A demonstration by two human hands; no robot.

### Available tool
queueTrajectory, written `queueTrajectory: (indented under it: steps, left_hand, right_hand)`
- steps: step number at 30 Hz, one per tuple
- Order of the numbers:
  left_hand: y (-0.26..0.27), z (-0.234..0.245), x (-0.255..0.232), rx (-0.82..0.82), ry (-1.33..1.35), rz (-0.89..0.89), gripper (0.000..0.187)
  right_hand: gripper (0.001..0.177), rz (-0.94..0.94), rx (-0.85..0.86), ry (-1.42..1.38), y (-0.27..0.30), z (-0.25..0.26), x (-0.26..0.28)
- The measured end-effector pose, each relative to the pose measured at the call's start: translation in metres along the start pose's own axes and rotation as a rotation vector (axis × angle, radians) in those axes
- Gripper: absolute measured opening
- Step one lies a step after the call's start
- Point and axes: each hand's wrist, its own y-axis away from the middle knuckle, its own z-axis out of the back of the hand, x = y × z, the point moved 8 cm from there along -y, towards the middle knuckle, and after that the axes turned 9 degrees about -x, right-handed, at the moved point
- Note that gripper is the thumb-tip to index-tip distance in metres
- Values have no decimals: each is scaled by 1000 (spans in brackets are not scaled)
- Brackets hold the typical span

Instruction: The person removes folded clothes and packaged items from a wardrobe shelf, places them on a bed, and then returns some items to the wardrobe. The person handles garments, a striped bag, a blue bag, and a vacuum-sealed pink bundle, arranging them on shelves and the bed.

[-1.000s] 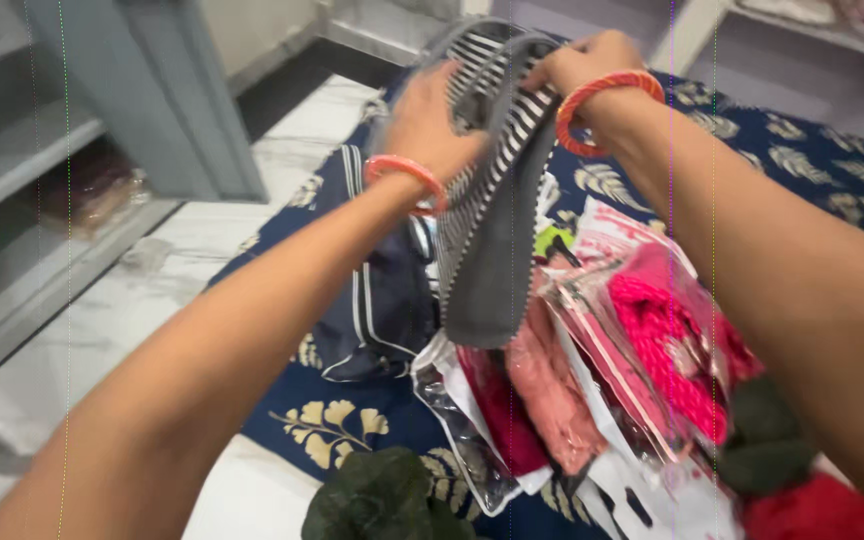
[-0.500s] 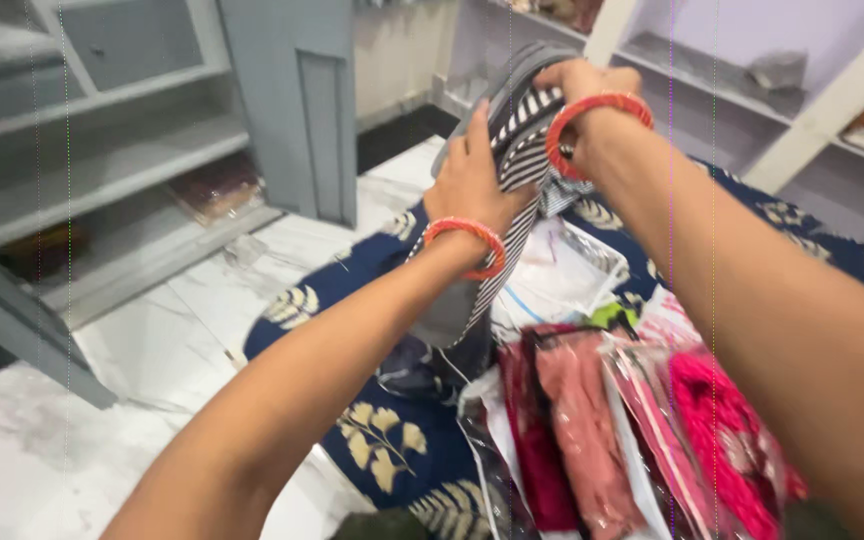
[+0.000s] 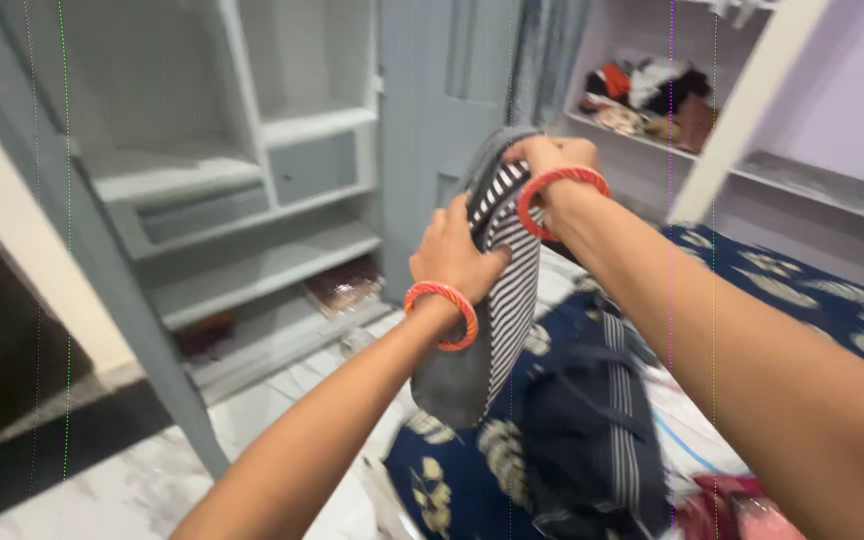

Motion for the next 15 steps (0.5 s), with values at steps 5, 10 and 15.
queueTrajectory:
  steps: [5, 10, 15]
  left_hand:
    - [-27, 33, 39, -170, -51, -18, 69]
    - [-50, 54, 71, -333, -79, -59, 63]
    - [-83, 68, 107, -418, -85, -84, 67]
  right_hand:
    - [18, -60, 72, -109, 8, -66, 4]
    - [15, 153, 110, 32, 18, -119, 27]
    - [17, 184, 148, 6, 21, -177, 41]
